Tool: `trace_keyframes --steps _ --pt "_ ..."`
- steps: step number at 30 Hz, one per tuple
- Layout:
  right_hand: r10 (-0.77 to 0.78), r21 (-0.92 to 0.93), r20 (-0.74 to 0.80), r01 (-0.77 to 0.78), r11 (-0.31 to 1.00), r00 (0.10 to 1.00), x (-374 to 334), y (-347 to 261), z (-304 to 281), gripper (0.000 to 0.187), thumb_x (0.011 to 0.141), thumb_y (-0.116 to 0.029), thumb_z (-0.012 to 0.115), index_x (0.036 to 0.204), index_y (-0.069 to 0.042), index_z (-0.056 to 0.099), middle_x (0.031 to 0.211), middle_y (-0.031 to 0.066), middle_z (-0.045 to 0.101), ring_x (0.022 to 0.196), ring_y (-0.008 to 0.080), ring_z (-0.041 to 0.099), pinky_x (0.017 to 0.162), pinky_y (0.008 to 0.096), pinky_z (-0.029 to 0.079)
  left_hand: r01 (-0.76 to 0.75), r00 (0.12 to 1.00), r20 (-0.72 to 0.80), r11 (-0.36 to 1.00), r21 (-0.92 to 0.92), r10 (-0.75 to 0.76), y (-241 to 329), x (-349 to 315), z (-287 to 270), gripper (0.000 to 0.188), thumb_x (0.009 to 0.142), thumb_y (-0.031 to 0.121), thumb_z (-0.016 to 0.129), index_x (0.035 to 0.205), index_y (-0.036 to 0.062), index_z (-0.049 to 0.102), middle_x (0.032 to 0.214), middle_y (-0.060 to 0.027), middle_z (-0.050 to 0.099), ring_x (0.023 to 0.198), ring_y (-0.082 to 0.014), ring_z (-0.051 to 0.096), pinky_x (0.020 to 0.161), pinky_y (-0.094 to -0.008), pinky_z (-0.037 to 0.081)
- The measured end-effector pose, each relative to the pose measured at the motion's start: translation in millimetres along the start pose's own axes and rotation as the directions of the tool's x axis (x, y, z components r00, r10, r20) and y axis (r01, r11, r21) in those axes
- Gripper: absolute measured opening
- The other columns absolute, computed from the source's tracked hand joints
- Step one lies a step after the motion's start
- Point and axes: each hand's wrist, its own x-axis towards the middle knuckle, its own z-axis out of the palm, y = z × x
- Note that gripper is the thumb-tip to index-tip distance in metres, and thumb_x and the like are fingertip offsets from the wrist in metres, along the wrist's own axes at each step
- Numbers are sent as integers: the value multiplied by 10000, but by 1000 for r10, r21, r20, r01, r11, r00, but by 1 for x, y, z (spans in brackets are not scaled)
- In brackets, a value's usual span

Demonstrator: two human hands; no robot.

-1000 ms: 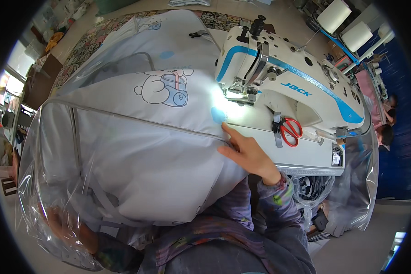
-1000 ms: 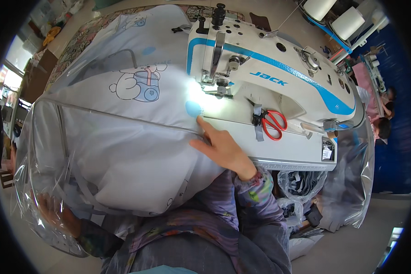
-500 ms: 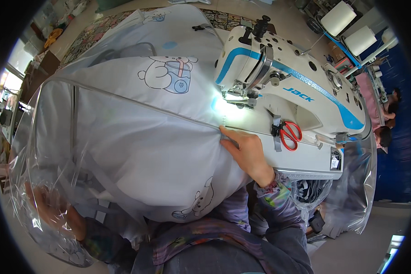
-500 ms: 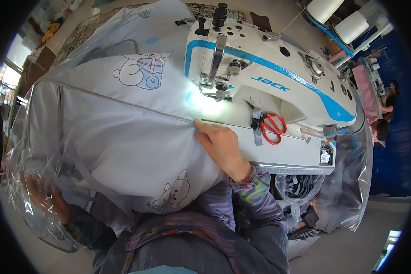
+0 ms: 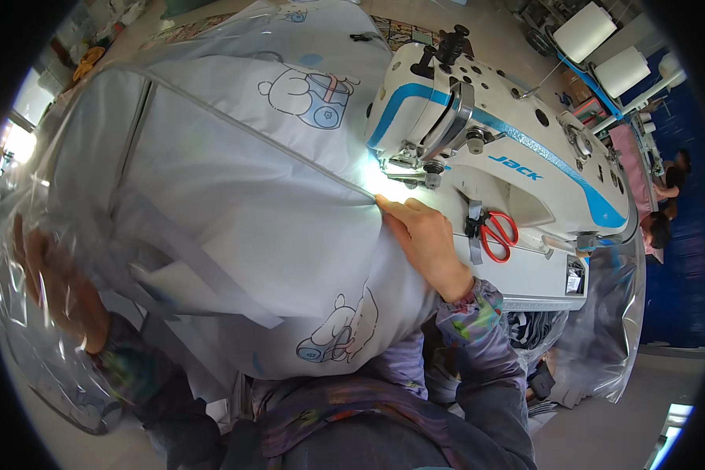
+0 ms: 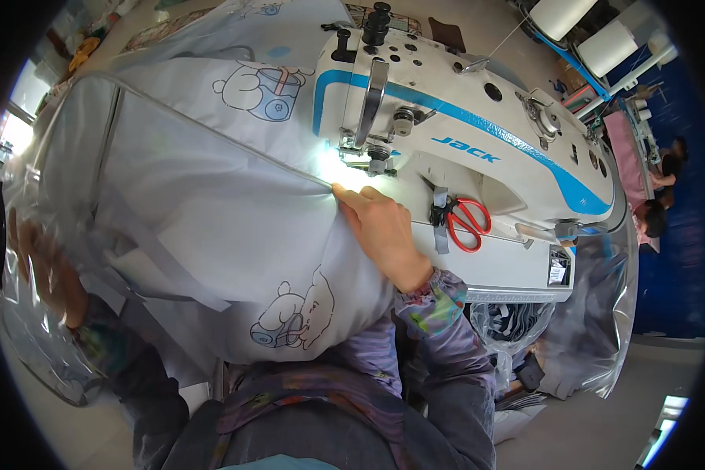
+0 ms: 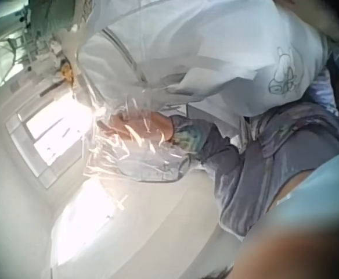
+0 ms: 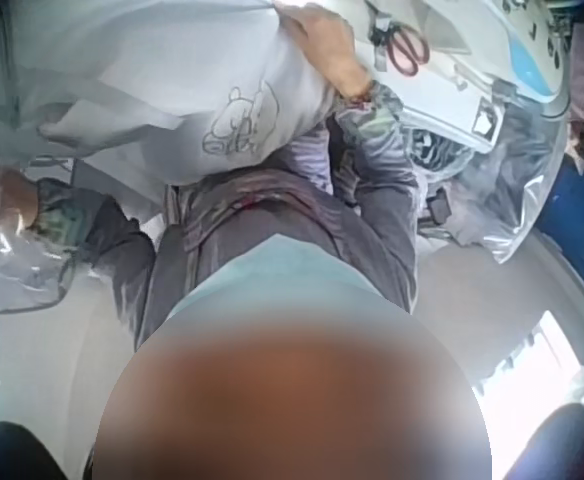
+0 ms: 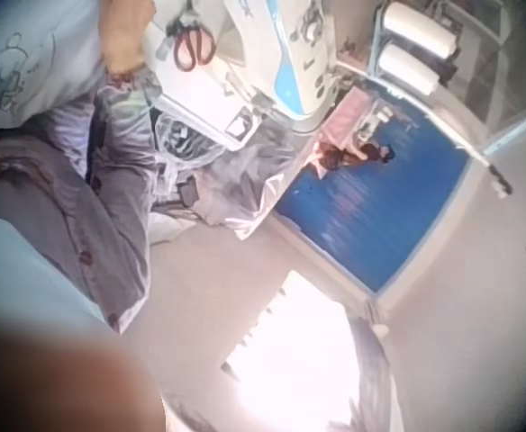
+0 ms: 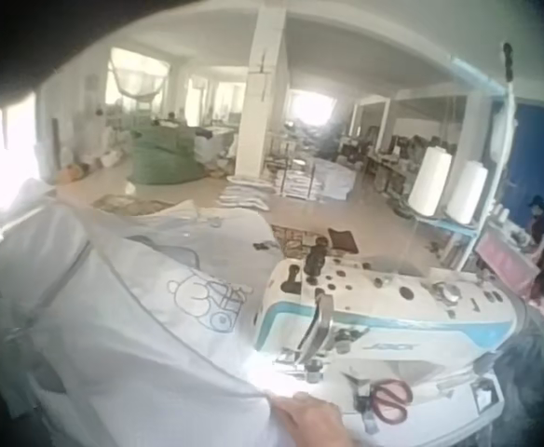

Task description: Sewing fabric and plastic sheets together to manufacture bags or covers using an industrial sewing machine.

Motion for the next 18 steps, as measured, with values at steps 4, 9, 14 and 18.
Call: trace_keyframes --steps 4,9,14,18 --pt "4 -117 -9 -5 993 1000 8 3 5 325 938 -122 668 1248 -204 720 829 94 615 708 334 636 612 427 500 222 975 114 815 -536 -191 -67 15 43 450 1108 252 406 1497 31 456 1465 -108 518 1232 -198 570 1033 -314 476" --pt "17 -213 -63 -30 977 998 12 1 18 343 954 -126 625 1269 -237 703 873 67 616 718 308 660 607 422 519 -153 905 390 985 -77 171 -60 102 175 498 1060 351 509 1362 -41 566 1562 -254 390 1389 -348 473 1110 -458 422" --pt "53 -273 -120 -84 958 991 13 -2 25 348 941 -130 621 1254 -255 706 882 50 613 711 283 669 594 419 524 -361 905 320 903 234 280 123 55 158 373 983 297 617 1159 -28 664 1221 -189 641 1180 -387 577 1007 -529 452" --pt "70 -300 -97 -96 949 993 13 0 25 320 938 -125 621 1226 -232 711 873 50 608 704 283 663 591 421 523 1 694 643 894 -449 323 243 -11 160 360 899 153 676 1252 80 658 1272 -89 592 1249 -295 540 1078 -522 423"
